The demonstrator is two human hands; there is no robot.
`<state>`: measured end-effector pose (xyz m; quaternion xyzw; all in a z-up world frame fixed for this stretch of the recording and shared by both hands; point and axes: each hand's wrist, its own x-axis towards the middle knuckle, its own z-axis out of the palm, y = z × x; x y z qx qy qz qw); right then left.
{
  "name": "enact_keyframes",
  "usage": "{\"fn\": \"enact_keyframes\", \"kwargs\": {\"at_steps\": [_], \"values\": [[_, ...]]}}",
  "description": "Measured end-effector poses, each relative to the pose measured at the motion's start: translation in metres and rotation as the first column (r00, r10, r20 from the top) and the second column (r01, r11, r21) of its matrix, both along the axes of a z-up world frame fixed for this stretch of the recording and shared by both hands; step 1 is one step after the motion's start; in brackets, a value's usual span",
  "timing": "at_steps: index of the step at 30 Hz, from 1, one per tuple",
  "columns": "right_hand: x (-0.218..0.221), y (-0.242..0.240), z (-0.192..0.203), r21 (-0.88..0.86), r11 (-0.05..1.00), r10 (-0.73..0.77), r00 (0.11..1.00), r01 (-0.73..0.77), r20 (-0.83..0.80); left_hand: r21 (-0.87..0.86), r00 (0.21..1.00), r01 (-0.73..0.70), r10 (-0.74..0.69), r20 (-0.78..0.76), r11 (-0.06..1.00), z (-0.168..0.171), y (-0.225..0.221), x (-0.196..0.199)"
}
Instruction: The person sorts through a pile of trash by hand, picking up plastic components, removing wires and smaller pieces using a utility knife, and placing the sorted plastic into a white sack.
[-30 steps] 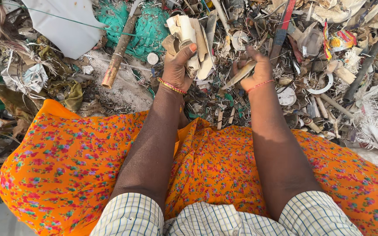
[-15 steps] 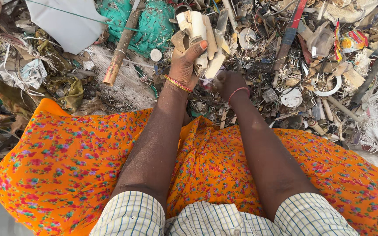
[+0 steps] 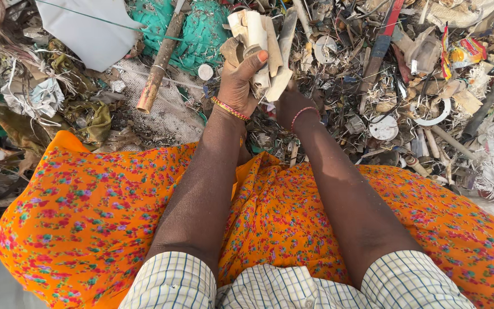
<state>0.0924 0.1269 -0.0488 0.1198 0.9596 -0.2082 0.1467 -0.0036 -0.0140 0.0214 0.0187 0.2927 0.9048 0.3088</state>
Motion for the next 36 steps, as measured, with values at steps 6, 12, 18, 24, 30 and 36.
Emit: {"fn": "enact_keyframes", "kwargs": {"at_steps": [6,12,18,24,30,36], "values": [[0.006,-0.009,0.016,0.120,0.986,-0.140,0.972,0.119,0.189,0.012,0.989,-0.147,0.146,0.024,0.989,0.003,-0.016,-0.018],[-0.005,0.072,0.004,-0.088,0.951,-0.302,0.952,0.297,-0.048,-0.090,0.960,-0.267,0.273,0.063,0.959,-0.020,-0.012,-0.029],[0.006,0.126,0.012,-0.897,0.166,-0.682,0.705,0.410,0.196,-0.072,0.967,-0.233,0.239,0.090,0.970,-0.017,-0.012,-0.030],[-0.012,0.088,0.028,-0.942,-0.059,-0.669,0.687,0.331,0.283,-0.120,0.972,-0.206,0.217,0.091,0.971,-0.011,-0.008,-0.030],[-0.046,0.048,-0.044,-0.426,0.780,-0.464,0.880,0.459,0.099,-0.136,0.972,-0.198,0.212,0.101,0.971,-0.015,-0.008,-0.034],[-0.033,0.049,-0.133,-0.273,0.822,-0.509,0.860,0.500,0.042,-0.153,0.960,-0.223,0.244,0.136,0.963,-0.014,-0.005,-0.037]]}}
